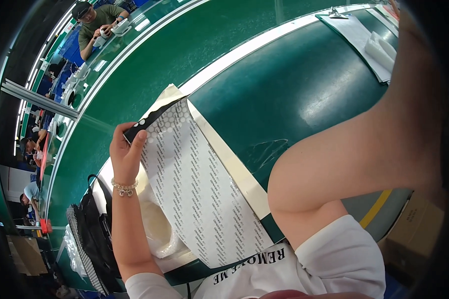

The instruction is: The person applies stickers to electronic camera components by hand, peeling them from a sticker sheet and affixing them to the plastic housing of the components.

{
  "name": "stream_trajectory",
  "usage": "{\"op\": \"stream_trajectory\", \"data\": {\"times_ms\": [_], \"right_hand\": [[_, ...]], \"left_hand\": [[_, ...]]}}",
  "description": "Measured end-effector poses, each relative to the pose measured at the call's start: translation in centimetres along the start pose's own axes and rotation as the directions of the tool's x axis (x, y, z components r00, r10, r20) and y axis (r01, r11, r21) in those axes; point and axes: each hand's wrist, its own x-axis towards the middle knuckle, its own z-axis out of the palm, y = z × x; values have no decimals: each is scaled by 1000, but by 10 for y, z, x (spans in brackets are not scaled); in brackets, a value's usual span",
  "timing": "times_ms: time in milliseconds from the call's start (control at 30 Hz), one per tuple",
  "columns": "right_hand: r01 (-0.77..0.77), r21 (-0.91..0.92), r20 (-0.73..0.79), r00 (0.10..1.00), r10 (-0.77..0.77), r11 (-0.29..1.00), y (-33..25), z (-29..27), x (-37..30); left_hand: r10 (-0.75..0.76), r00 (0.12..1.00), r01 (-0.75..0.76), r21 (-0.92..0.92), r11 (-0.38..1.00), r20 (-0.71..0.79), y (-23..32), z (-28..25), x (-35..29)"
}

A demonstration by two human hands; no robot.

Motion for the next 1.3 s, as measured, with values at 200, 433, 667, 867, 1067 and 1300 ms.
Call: {"op": "stream_trajectory", "data": {"times_ms": [200,433,667,867,1067,1300], "right_hand": [[66,49,77,995,-69,997,20,64,-13],[234,-287,927,313,207,929,116,19,-90],[375,-350,935,91,341,859,142,-22,-118],[419,-278,960,87,267,865,147,-30,-127],[406,-275,959,54,277,872,148,-33,-127],[443,-238,971,92,220,865,151,-40,-125]], "left_hand": [[61,998,-59,87,994,-19,-12,1,-1],[-47,998,46,22,999,42,-5,-8,-7],[38,999,-43,120,992,37,9,1,-6],[69,993,-98,330,939,101,23,6,-7],[86,991,-114,325,939,99,20,8,-9],[170,980,-194,316,929,102,24,15,-7]]}}
